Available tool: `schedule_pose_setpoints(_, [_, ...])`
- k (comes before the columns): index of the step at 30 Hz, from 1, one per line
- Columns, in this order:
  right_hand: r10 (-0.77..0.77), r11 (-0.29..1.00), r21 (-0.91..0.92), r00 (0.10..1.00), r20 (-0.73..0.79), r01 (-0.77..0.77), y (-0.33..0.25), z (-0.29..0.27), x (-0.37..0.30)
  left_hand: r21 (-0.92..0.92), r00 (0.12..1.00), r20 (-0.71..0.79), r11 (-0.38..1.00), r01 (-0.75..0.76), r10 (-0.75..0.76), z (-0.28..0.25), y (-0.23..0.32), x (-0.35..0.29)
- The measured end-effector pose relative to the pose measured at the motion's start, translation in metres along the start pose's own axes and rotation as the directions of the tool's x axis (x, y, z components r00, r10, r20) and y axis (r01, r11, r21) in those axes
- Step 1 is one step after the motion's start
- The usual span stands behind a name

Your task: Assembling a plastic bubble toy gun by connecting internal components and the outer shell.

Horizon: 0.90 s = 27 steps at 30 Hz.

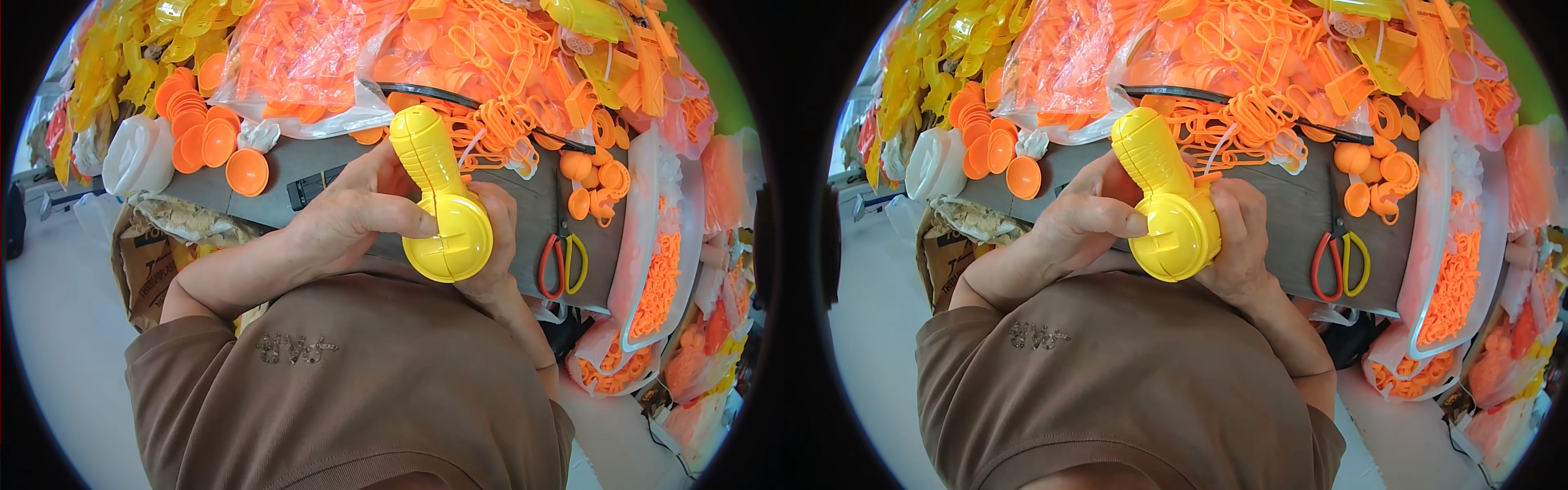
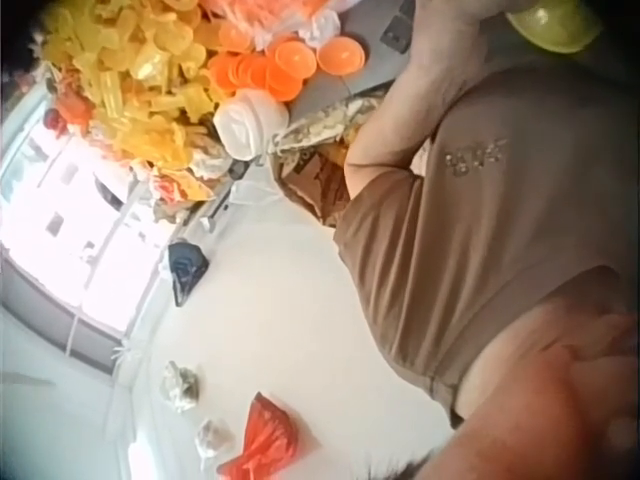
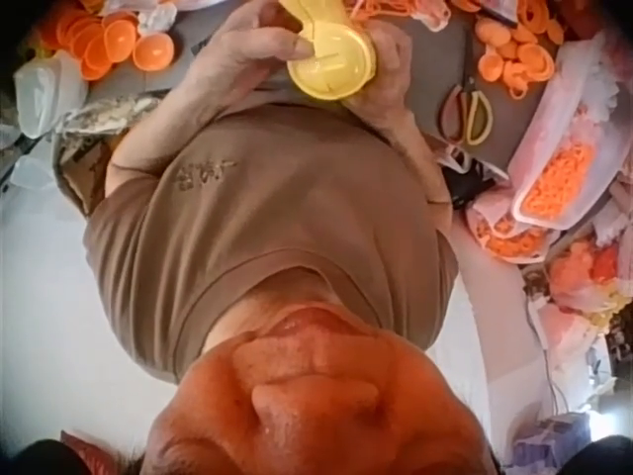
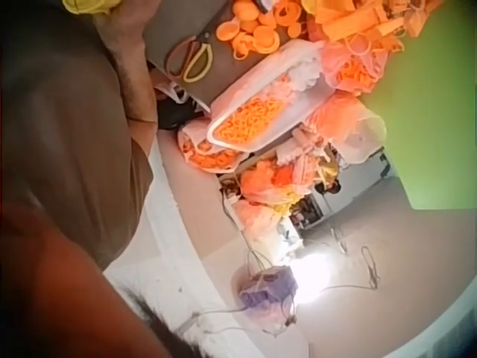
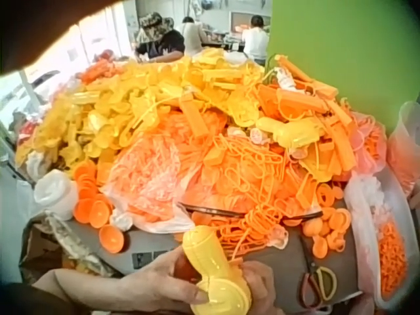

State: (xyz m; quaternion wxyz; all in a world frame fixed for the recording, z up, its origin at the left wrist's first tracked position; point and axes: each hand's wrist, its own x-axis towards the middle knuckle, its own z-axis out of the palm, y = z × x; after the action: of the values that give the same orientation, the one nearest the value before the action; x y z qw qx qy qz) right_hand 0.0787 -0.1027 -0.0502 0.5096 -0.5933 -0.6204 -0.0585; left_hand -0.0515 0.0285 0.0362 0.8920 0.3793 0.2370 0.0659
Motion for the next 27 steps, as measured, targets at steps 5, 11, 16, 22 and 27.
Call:
schedule_pose_setpoints(5, [-0.089,0.995,-0.046,0.995,0.040,0.091,-0.003,0.003,0.003,-0.041,0.988,0.008,0.987,0.155,-0.154,-0.008,0.011,-0.009])
schedule_pose_setpoints(11, [-0.142,0.981,-0.119,0.986,0.091,0.152,-0.007,0.004,0.006,0.050,0.965,-0.035,0.964,0.261,-0.260,-0.017,0.020,-0.016])
schedule_pose_setpoints(16, [-0.163,0.973,-0.142,0.977,0.137,0.183,-0.011,0.005,0.004,0.041,0.953,-0.133,0.959,0.279,-0.272,-0.008,0.028,-0.024])
schedule_pose_setpoints(22, [-0.238,0.959,-0.129,0.963,0.124,0.253,-0.004,0.007,0.001,0.106,0.937,-0.129,0.934,0.340,-0.326,-0.016,0.026,-0.028])
schedule_pose_setpoints(27, [-0.171,0.982,-0.066,0.982,0.078,0.176,-0.001,0.006,0.003,0.135,0.935,-0.054,0.925,0.354,-0.350,-0.011,0.033,-0.019])
